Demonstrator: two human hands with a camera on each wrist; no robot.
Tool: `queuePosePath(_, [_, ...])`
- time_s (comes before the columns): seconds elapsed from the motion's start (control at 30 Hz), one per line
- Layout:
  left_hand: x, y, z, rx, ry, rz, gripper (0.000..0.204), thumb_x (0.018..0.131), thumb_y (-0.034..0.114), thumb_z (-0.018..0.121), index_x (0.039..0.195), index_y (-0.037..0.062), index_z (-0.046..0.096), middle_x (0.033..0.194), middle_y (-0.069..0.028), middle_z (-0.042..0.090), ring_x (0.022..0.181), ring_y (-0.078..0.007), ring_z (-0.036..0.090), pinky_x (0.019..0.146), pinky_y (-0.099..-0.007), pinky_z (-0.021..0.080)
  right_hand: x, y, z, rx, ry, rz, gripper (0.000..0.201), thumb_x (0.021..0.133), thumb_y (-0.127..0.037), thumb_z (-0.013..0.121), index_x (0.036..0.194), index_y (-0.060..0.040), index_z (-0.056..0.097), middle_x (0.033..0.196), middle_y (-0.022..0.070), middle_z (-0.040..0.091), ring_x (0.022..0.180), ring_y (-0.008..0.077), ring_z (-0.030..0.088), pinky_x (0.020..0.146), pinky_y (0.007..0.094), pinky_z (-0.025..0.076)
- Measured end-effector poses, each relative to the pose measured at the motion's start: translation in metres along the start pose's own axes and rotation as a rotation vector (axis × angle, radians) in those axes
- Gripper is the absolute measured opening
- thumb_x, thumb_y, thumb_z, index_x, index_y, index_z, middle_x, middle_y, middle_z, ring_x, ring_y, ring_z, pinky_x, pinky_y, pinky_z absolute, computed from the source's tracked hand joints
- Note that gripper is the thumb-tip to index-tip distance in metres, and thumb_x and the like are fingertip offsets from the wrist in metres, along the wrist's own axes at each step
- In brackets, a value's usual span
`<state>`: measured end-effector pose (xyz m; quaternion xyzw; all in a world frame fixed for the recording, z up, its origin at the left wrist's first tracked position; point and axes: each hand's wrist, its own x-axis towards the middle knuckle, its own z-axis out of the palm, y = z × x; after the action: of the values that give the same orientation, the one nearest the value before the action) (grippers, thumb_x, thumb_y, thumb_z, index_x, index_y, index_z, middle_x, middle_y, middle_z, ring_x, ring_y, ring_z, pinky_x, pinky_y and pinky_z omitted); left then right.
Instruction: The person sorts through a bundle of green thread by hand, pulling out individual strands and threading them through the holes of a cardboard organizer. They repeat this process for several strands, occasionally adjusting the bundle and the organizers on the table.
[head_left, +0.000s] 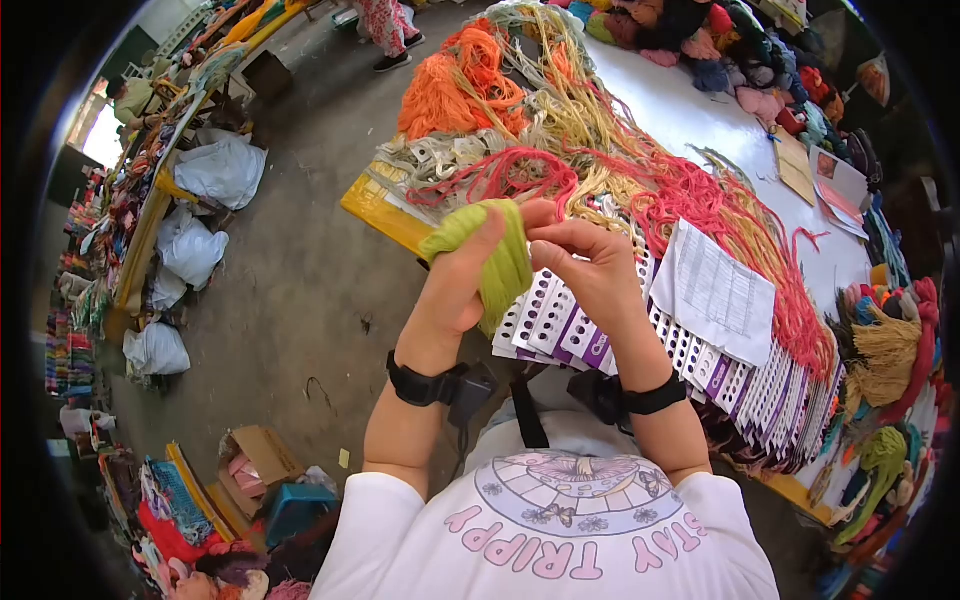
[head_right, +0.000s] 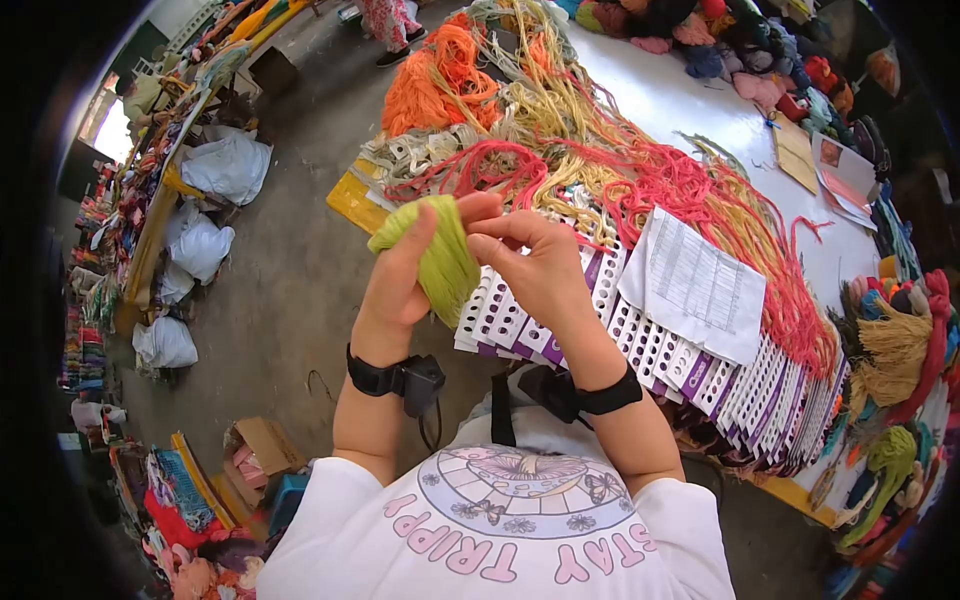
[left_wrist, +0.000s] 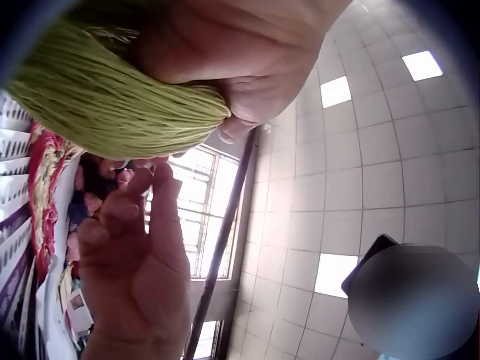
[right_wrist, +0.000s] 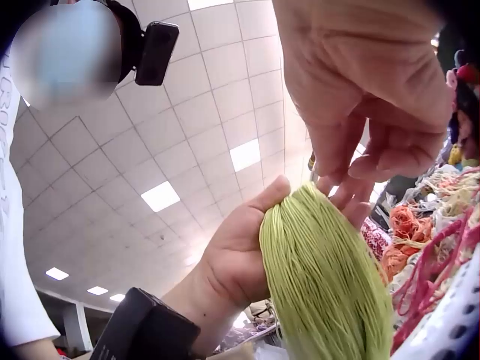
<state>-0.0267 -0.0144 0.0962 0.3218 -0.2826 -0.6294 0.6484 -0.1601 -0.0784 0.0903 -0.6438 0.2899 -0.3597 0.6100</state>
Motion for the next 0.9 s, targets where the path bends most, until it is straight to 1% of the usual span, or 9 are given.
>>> queuePosePath(0.1, [-0.001, 0.003, 0.007, 0.121, 0.001, -0.073, 0.051, 0.087, 0.038, 0.042, 0.116, -0.0042, 0.043, 0.114, -0.013, 0.05, 0.102, -0.0186, 0.05, 0.086, -0.0314, 0.041, 0.003, -0.005, 0.002, 0.178, -0.033, 0.051, 0.016, 0.074, -0.01, 0.063, 0.083, 0.0033, 0.061, 0.076, 0.0039, 0.059, 0.065, 0.0092, 0.054, 0.057, 0.0217, 0.044])
queuePosePath(0.17, [-0.002, 0.006, 0.009, 0.122, 0.0, -0.06, 0.05, 0.087, 0.036, 0.044, 0.115, -0.0045, 0.044, 0.113, -0.0132, 0.051, 0.101, -0.0188, 0.051, 0.085, -0.031, 0.042, 0.0, -0.002, -0.002, 0.134, 0.023, 0.103, 0.014, 0.077, -0.014, 0.061, 0.08, 0.0001, 0.061, 0.07, 0.0008, 0.057, 0.06, 0.0059, 0.051, 0.052, 0.0187, 0.042])
queuePosePath(0.27, [-0.001, 0.009, 0.014, 0.026, 0.108, -0.033, 0.038, 0.086, 0.029, 0.049, 0.107, -0.0027, 0.052, 0.1, -0.0092, 0.057, 0.085, -0.0127, 0.056, 0.071, -0.0255, 0.047, 0.0, -0.002, -0.01, 0.125, 0.041, 0.178, 0.014, 0.081, -0.018, 0.057, 0.077, -0.0052, 0.06, 0.064, -0.0029, 0.054, 0.056, 0.0025, 0.048, 0.049, 0.0164, 0.038])
queuePosePath(0.37, [0.002, 0.004, 0.009, -0.006, 0.108, -0.02, 0.031, 0.085, 0.021, 0.052, 0.104, -0.0025, 0.054, 0.095, -0.0095, 0.058, 0.081, -0.0141, 0.058, 0.07, -0.0256, 0.048, 0.001, 0.005, -0.01, 0.406, 0.052, 0.189, 0.015, 0.081, -0.018, 0.058, 0.075, -0.0046, 0.059, 0.062, -0.0034, 0.053, 0.054, 0.0029, 0.046, 0.049, 0.0169, 0.037])
queuePosePath(0.57, [0.012, -0.004, 0.005, -0.1, 0.125, -0.056, 0.022, 0.081, 0.013, 0.057, 0.098, -0.002, 0.056, 0.09, -0.0088, 0.059, 0.08, -0.015, 0.058, 0.069, -0.0261, 0.049, 0.0, 0.003, -0.006, 0.423, 0.103, 0.144, 0.014, 0.081, -0.015, 0.058, 0.079, -0.002, 0.061, 0.08, 0.0027, 0.06, 0.053, 0.0028, 0.045, 0.048, 0.0169, 0.036])
queuePosePath(0.67, [0.017, -0.008, 0.003, -0.135, 0.189, -0.107, 0.02, 0.08, 0.013, 0.058, 0.094, -0.0017, 0.058, 0.088, -0.0082, 0.059, 0.079, -0.0151, 0.058, 0.069, -0.0266, 0.049, 0.001, 0.01, -0.009, 0.424, 0.091, 0.148, 0.014, 0.081, -0.015, 0.058, 0.081, -0.0014, 0.062, 0.088, 0.0049, 0.061, 0.054, 0.0028, 0.045, 0.048, 0.0161, 0.037])
queuePosePath(0.77, [0.02, -0.009, 0.001, -0.126, 0.071, -0.098, 0.019, 0.08, 0.013, 0.058, 0.092, -0.0012, 0.058, 0.087, -0.0082, 0.059, 0.078, -0.0154, 0.058, 0.068, -0.0271, 0.049, -0.002, 0.0, -0.002, 0.281, 0.128, 0.139, 0.015, 0.081, -0.015, 0.058, 0.081, -0.0015, 0.062, 0.084, 0.0036, 0.062, 0.056, 0.0028, 0.047, 0.049, 0.0159, 0.037])
queuePosePath(0.87, [0.019, -0.008, 0.002, -0.135, 0.219, -0.063, 0.02, 0.081, 0.016, 0.056, 0.091, -0.001, 0.058, 0.087, -0.0085, 0.059, 0.077, -0.0157, 0.058, 0.068, -0.0272, 0.049, 0.005, 0.012, -0.008, 0.373, 0.115, 0.136, 0.016, 0.081, -0.017, 0.059, 0.082, -0.0014, 0.063, 0.08, 0.0024, 0.062, 0.056, 0.003, 0.05, 0.049, 0.0158, 0.038])
queuePosePath(0.9, [0.019, -0.007, 0.001, -0.139, 0.209, -0.062, 0.02, 0.082, 0.017, 0.055, 0.091, -0.0011, 0.058, 0.087, -0.0086, 0.059, 0.078, -0.0159, 0.058, 0.068, -0.0276, 0.049, 0.005, 0.011, -0.007, 0.357, 0.122, 0.158, 0.017, 0.081, -0.018, 0.059, 0.083, -0.0013, 0.063, 0.078, 0.0022, 0.062, 0.056, 0.0032, 0.05, 0.048, 0.0159, 0.038])
